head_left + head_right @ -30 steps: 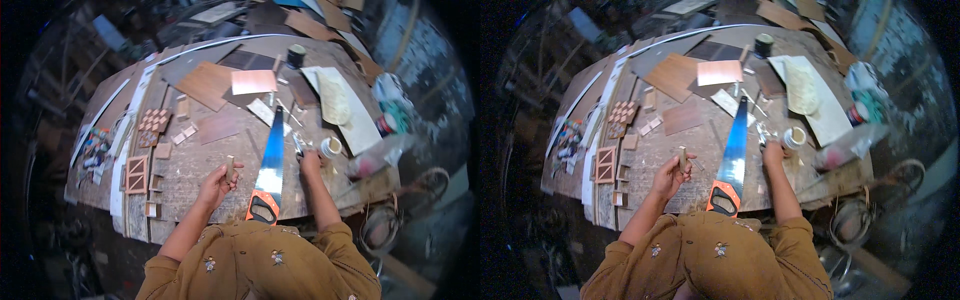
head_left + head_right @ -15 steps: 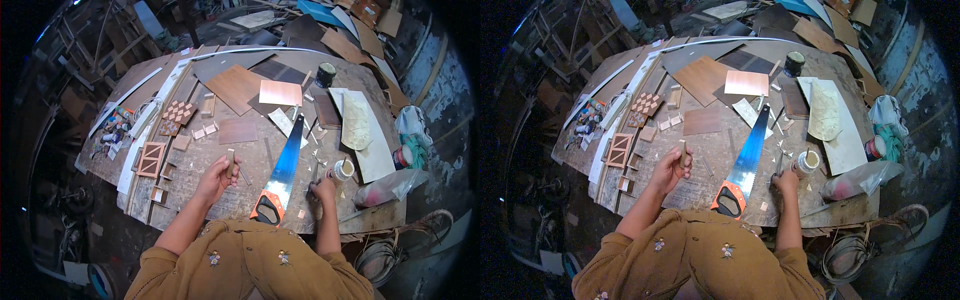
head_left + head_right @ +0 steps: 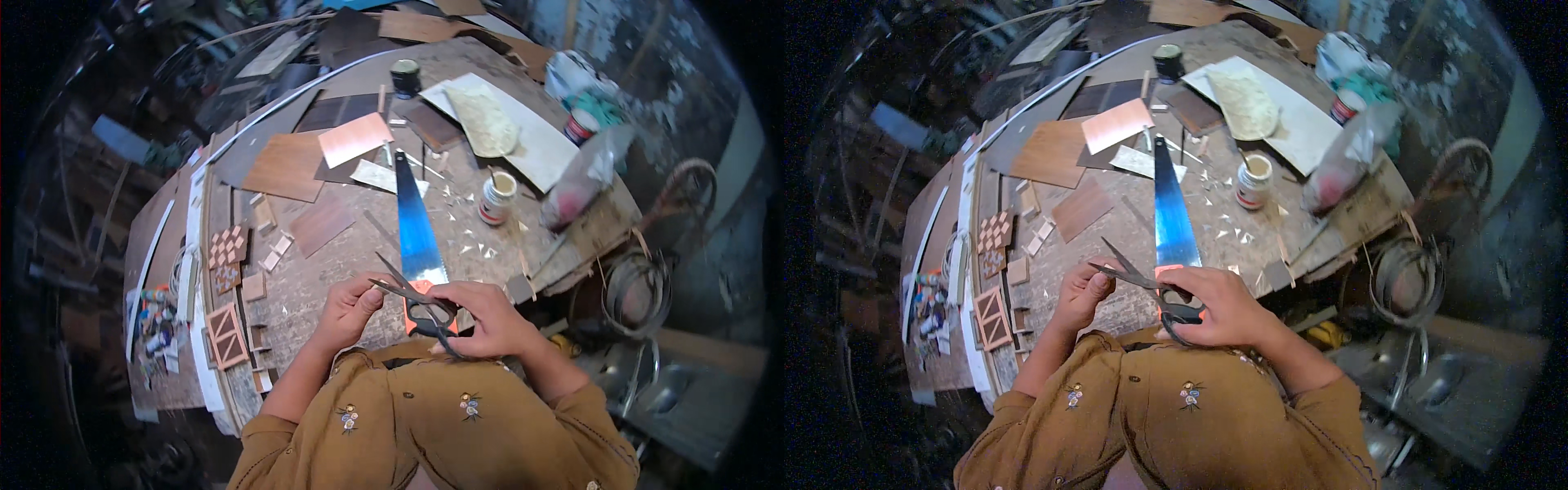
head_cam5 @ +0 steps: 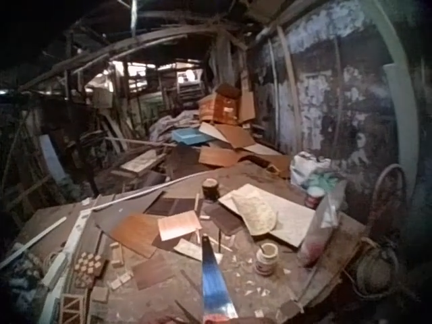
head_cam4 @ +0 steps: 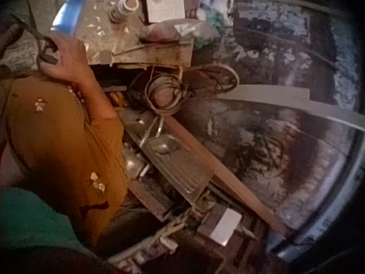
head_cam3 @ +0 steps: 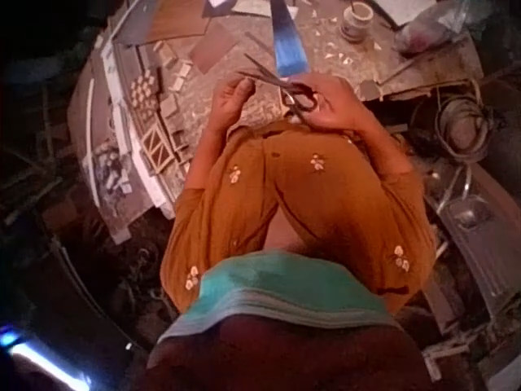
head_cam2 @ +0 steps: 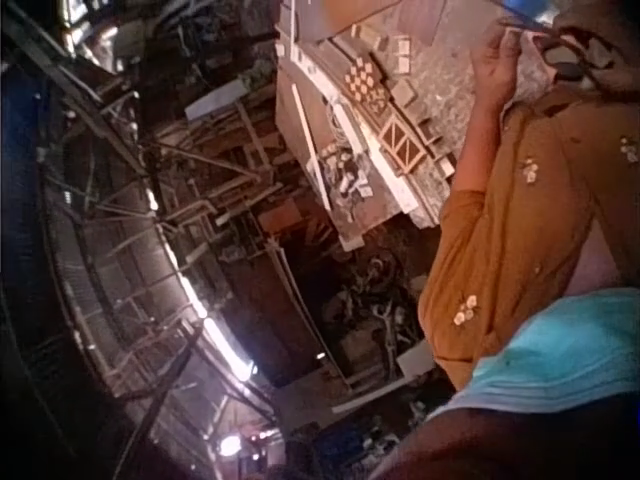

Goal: The recorder is using a hand saw to cut small strips of wood on a cluttered workbench.

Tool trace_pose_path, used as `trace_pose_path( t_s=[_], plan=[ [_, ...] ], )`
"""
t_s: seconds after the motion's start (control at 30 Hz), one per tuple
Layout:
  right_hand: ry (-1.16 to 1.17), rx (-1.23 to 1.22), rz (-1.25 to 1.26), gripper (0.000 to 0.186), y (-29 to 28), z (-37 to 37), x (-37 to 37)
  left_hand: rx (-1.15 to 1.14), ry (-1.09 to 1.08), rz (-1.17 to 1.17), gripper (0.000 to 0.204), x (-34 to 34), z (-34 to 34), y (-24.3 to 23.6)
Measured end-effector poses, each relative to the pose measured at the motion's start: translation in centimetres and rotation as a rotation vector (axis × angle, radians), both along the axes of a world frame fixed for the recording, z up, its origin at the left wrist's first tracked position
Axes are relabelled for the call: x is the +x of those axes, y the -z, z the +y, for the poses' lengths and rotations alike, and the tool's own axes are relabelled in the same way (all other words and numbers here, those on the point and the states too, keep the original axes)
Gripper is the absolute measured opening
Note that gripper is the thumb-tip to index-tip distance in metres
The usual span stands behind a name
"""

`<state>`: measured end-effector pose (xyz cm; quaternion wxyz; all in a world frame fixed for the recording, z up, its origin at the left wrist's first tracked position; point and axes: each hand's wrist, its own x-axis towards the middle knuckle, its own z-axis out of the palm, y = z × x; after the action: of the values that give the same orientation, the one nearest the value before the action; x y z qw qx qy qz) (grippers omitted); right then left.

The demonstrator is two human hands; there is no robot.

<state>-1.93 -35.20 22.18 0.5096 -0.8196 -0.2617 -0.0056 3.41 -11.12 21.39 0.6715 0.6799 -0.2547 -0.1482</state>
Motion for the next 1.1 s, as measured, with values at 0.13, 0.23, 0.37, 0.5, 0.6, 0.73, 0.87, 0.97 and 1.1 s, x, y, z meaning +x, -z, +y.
trace_pose_path(
  t_s=[0.13,0.23,0.37,0.5,0.6,0.73,0.87,0.97,1.1],
  plan=[
    [0.071,-0.072,-0.091,0.056,0.4,0.8,-1.8,-0.018,0.110,-0.006,0.037,-0.3,0.5,0.6],
    [0.084,-0.057,-0.069,0.058,0.0,1.5,-2.9,-0.011,0.167,0.030,0.038,-0.5,0.9,0.6],
    [0.087,-0.033,0.027,0.058,-0.2,2.6,-4.4,0.014,0.197,0.046,0.040,-0.8,2.0,1.1],
    [0.146,0.004,-0.073,0.054,0.1,3.2,-5.3,0.016,0.269,0.046,0.040,-0.8,2.8,1.2],
    [0.170,-0.078,-0.043,0.051,-0.2,3.5,-5.5,0.045,0.262,0.022,0.040,-0.9,2.9,1.4],
    [0.172,-0.050,-0.083,0.048,0.9,3.6,-5.3,0.018,0.240,-0.045,0.029,-1.0,3.0,1.3],
    [0.154,-0.064,-0.056,0.043,1.5,3.5,-5.1,0.085,0.272,-0.089,0.029,-0.7,3.2,1.2],
    [0.185,0.008,-0.087,0.039,2.2,3.0,-4.0,0.072,0.205,-0.008,0.031,-0.4,2.7,2.3],
    [0.233,0.308,0.254,0.050,5.4,2.0,-1.3,-0.274,0.188,0.340,0.032,0.8,2.0,4.8]
  ],
)
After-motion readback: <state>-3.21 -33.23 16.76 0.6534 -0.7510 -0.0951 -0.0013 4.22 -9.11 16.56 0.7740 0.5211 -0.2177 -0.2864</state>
